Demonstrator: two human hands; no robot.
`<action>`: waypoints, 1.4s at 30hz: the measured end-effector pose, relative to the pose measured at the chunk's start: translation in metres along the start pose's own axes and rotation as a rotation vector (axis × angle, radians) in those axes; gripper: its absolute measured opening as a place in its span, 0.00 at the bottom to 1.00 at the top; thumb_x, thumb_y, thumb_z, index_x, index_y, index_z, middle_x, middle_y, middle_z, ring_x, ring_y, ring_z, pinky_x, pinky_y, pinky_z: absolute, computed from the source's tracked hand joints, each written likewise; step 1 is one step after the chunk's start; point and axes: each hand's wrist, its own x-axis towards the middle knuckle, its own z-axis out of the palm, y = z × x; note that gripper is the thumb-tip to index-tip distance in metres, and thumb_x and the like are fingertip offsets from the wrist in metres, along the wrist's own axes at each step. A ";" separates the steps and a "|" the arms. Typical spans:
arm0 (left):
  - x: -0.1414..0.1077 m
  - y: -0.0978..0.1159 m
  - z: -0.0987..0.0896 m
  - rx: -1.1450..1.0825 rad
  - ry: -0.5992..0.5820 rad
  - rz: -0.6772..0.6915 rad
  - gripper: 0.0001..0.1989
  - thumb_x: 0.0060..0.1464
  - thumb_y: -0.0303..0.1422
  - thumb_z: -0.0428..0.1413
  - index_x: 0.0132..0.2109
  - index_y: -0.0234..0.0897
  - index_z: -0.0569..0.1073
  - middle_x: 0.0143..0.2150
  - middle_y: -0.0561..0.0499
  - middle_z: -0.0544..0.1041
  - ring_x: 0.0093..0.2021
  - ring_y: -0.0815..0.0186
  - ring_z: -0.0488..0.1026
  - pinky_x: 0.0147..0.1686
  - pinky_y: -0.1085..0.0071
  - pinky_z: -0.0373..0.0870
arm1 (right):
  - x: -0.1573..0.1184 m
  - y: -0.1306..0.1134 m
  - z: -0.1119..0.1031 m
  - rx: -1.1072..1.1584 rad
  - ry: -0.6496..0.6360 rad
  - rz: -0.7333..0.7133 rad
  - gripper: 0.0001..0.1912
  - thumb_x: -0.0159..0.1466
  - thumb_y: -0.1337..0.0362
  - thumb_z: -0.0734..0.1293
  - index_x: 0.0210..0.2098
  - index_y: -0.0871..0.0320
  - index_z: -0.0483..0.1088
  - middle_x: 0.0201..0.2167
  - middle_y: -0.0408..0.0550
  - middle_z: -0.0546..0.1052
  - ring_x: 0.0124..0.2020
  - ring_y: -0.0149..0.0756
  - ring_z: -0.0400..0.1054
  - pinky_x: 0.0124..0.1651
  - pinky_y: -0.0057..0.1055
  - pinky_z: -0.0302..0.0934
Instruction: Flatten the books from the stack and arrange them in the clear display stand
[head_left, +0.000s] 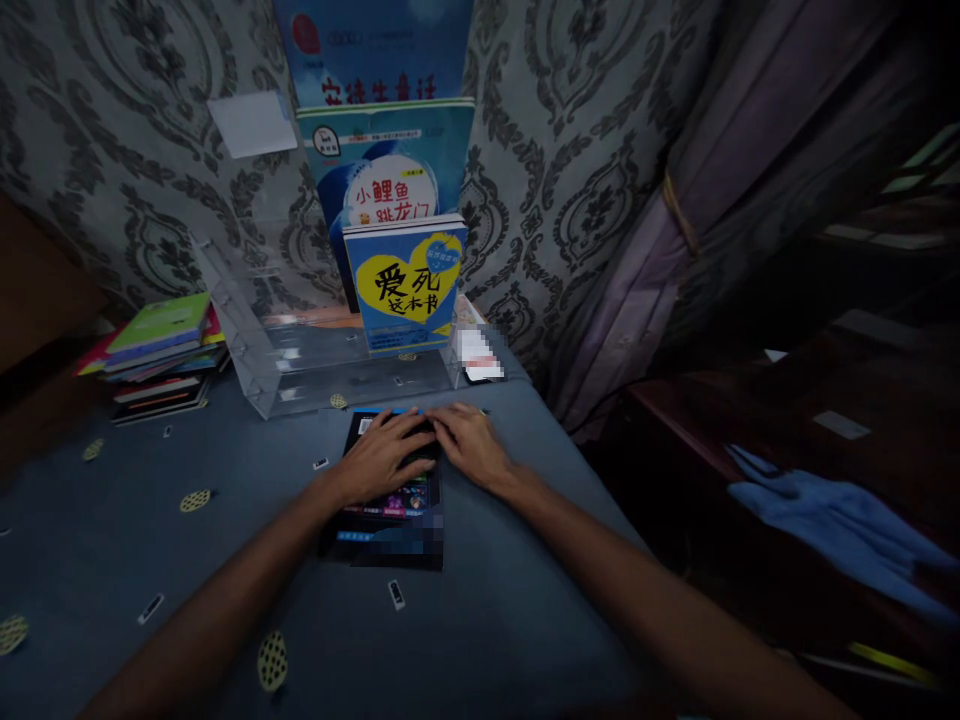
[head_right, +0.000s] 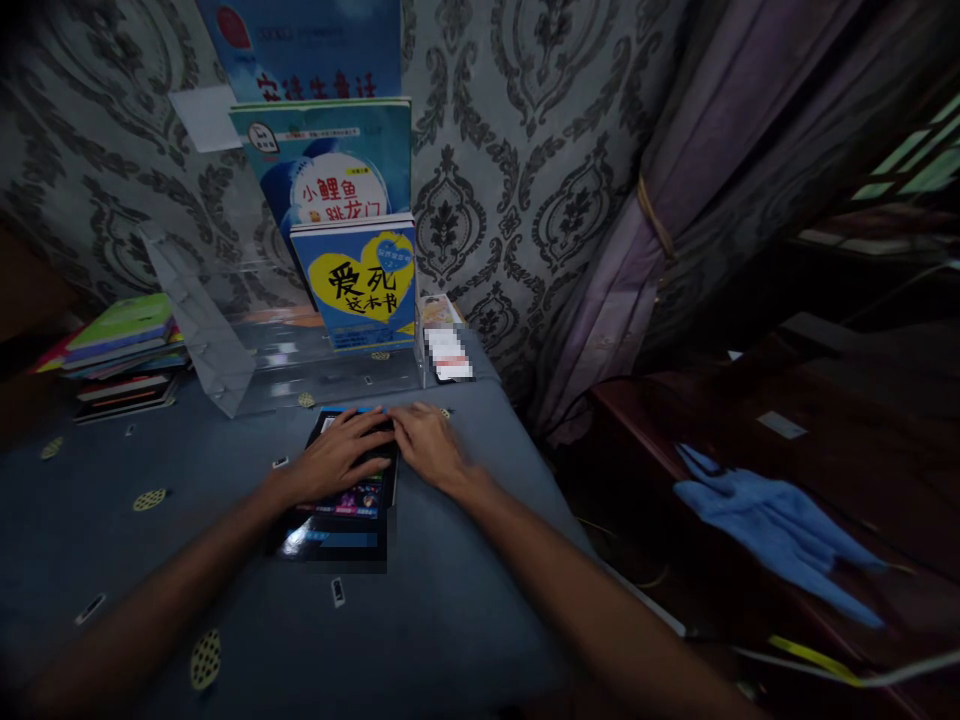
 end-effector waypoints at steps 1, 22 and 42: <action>0.000 0.001 0.001 0.015 0.000 -0.007 0.22 0.70 0.43 0.47 0.66 0.45 0.66 0.70 0.43 0.64 0.72 0.53 0.57 0.68 0.45 0.54 | 0.000 0.000 0.000 0.005 -0.002 -0.004 0.15 0.70 0.71 0.61 0.51 0.56 0.76 0.40 0.51 0.81 0.43 0.41 0.73 0.49 0.37 0.66; 0.003 0.012 0.004 0.082 0.077 0.005 0.17 0.70 0.37 0.47 0.58 0.41 0.74 0.64 0.43 0.71 0.65 0.57 0.68 0.63 0.51 0.64 | 0.000 -0.005 -0.004 0.072 0.016 0.024 0.16 0.70 0.69 0.60 0.52 0.58 0.75 0.42 0.54 0.81 0.43 0.42 0.76 0.48 0.37 0.69; 0.002 0.017 0.010 0.098 0.138 -0.005 0.15 0.70 0.36 0.48 0.56 0.39 0.75 0.60 0.43 0.75 0.61 0.56 0.72 0.63 0.53 0.68 | -0.002 -0.008 -0.001 0.056 0.021 0.018 0.17 0.71 0.69 0.58 0.55 0.59 0.72 0.43 0.57 0.80 0.43 0.44 0.75 0.49 0.40 0.68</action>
